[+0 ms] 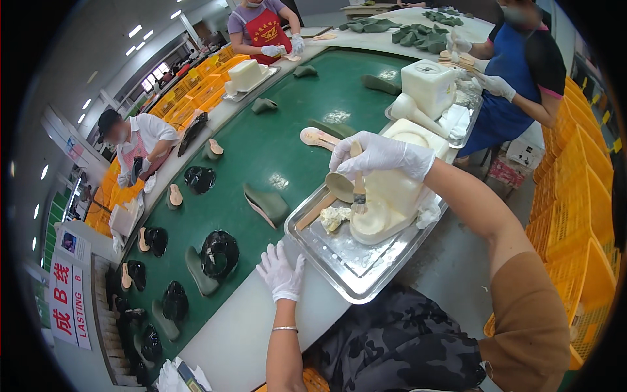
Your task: The person applies adhesive to the soles of shoes using a brush. They repeatedly dip the brush into a container of glue and spread it evenly across the bottom of the shoe soles. The shoes are handled one at a time and placed on a green workbench after treatment.
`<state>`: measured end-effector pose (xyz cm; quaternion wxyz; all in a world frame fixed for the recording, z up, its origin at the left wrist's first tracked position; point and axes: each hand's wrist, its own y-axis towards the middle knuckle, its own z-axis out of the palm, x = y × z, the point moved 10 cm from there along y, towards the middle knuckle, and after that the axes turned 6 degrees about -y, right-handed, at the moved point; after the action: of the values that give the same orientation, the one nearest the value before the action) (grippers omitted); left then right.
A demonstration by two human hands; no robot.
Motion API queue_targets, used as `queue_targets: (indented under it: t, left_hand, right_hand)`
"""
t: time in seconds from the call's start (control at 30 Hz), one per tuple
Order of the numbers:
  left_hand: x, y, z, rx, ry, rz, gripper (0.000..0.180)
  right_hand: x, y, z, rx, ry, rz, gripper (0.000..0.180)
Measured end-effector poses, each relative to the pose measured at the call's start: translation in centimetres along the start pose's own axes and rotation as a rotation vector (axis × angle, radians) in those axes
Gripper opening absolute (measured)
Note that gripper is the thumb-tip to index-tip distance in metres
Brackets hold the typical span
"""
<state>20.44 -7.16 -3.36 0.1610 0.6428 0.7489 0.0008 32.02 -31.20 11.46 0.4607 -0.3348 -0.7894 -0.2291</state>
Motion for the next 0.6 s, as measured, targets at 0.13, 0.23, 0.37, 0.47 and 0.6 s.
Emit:
queue_targets:
  t: [0.13,0.23,0.37,0.47,0.6]
  left_hand:
    - [0.01,-0.11,-0.16,-0.017,0.010,0.007,0.065]
    - [-0.09,0.05,-0.08,-0.023,0.015,0.022,0.065]
    - [-0.15,0.14,0.11,-0.020,0.019,0.025,0.065]
    - [-0.06,0.01,-0.01,-0.022,0.018,0.023,0.065]
    - [0.07,-0.12,-0.07,0.003,0.024,0.002,0.065]
  right_hand:
    - [-0.07,0.14,0.07,0.012,-0.002,-0.014,0.020]
    - [-0.23,0.20,-0.07,0.006,-0.002,-0.005,0.020]
    - [-0.08,0.02,-0.06,0.003,0.001,0.001,0.018]
    - [-0.03,0.03,0.03,0.003,0.008,0.002,0.017]
    - [0.11,0.23,0.23,0.005,0.017,-0.021,0.017]
